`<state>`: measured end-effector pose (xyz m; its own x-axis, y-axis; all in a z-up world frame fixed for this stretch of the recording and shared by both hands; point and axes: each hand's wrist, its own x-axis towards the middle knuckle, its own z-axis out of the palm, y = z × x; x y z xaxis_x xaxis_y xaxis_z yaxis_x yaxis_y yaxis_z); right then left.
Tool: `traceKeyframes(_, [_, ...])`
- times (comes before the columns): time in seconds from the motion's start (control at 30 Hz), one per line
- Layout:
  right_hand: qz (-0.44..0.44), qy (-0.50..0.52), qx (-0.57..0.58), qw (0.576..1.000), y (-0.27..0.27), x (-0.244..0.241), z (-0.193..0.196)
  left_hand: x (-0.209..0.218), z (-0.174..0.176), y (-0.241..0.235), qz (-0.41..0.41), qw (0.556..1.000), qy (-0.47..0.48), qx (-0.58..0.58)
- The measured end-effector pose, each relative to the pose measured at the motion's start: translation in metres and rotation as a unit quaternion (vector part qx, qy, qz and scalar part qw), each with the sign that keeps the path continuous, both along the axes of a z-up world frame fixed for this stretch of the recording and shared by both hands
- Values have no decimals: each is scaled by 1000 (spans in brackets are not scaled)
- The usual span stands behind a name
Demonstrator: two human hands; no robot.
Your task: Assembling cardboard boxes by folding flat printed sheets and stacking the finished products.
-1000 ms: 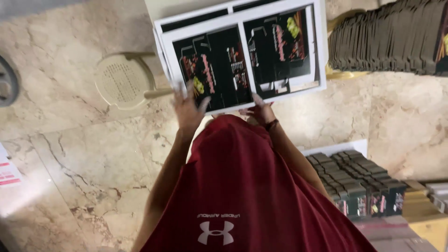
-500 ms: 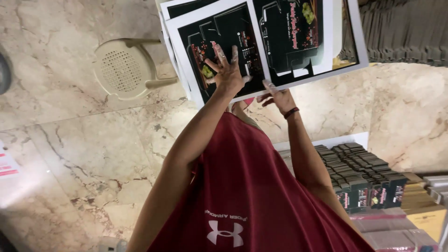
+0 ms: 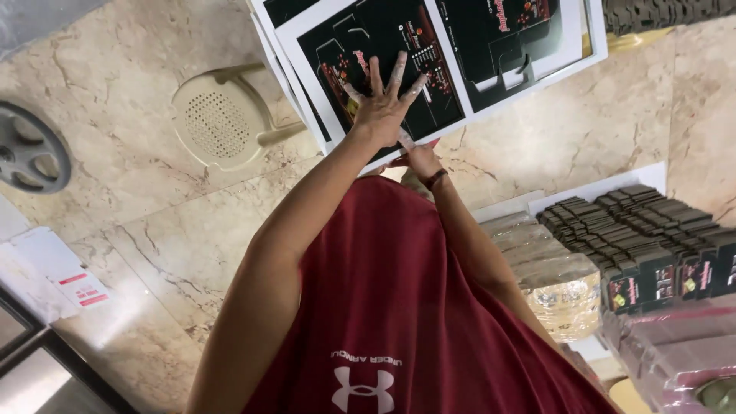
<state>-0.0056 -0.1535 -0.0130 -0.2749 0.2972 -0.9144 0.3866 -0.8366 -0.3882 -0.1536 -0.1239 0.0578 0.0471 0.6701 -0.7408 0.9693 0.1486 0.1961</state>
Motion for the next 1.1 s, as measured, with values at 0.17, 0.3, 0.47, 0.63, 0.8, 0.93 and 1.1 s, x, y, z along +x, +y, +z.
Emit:
traceKeyframes(0.17, [132,-110,111,979,-5,27,-16,17,-6,-6,5,1000,0,-15])
traceKeyframes(0.3, [29,-38,320,946,-31,26,-46,20,-5,-11,-59,996,69,9])
traceKeyframes(0.47, [19,-38,233,971,-16,4,24,23,-12,-14,-32,996,73,27])
traceKeyframes(0.63, [33,-49,251,966,-15,-9,43,16,-23,-13,-8,997,72,38])
traceKeyframes(0.8, [-33,69,217,973,-18,2,45,15,-5,-13,14,999,33,24])
traceKeyframes(0.93, [-26,-15,146,989,2,-12,56,-3,2,1,35,998,-14,53])
traceKeyframes(1.1, [-77,57,28,995,-16,10,-8,-23,-51,-10,48,991,-81,100])
